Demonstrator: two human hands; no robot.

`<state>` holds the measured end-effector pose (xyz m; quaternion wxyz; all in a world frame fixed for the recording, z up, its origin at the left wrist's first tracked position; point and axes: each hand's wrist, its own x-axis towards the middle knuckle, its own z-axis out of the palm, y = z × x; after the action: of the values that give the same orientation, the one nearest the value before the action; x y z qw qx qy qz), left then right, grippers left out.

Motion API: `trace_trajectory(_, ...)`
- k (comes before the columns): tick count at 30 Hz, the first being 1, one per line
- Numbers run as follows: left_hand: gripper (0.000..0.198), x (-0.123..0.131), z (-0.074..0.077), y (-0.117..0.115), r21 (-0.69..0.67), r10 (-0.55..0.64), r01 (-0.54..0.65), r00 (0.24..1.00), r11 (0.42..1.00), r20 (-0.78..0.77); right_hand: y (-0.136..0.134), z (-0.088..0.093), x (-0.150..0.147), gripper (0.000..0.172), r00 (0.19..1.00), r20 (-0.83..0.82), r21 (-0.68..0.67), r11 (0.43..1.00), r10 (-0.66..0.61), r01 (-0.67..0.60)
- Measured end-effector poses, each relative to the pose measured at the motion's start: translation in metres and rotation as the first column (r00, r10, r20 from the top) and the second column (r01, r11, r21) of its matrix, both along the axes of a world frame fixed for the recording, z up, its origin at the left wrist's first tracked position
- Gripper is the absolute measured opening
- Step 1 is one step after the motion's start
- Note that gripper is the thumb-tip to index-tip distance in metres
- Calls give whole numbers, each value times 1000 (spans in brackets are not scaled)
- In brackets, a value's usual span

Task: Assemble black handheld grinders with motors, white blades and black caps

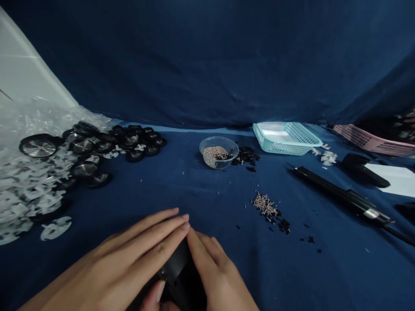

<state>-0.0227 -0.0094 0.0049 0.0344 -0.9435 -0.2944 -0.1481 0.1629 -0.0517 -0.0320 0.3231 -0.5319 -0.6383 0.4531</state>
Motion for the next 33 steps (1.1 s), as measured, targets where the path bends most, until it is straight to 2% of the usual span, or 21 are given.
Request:
trace_trajectory(4, 67, -3, -6, -6, 1, -65, 65, 997, 998, -33, 0, -6, 7, 78, 998, 56, -12, 1000, -4, 5)
trace_trajectory(13, 61, 1, -10, -9, 68, -55, 57, 998, 996, -27, 0, -5, 10, 69, 994, 107, 70, 997, 28, -36)
trace_trajectory(15, 62, 3, -12, -8, 76, -43, 45, 999, 996, -29, 2, -7, 12, 68, 993, 119, 95, 995, 17, -28)
trace_trajectory(20, 69, 3, -16, -7, 70, -38, 44, 997, 997, -73, 6, -10, 13, 67, 987, 139, 171, 980, 82, -106)
trace_trajectory(23, 74, 3, -17, -9, 61, -47, 53, 994, 997, -100, 6, -12, 14, 67, 986, 140, 153, 982, 87, -108)
trace_trajectory(27, 64, 5, -13, -7, 14, -13, 13, 999, 1000, -30, 0, -10, 16, 69, 995, 75, 49, 996, 65, -69)
trace_trajectory(29, 53, 5, -7, -1, -70, 8, -2, 997, 998, 77, -5, -5, 18, 71, 999, -24, -39, 999, -31, 31)
trace_trajectory(31, 46, 3, -1, 7, -181, 46, -13, 982, 983, 181, -7, 0, 19, 67, 972, -154, -213, 966, -180, 145)
trace_trajectory(33, 43, 0, 5, 16, -300, 117, -36, 960, 953, 255, -5, 2, 19, 64, 913, -305, -408, 903, -271, 131)
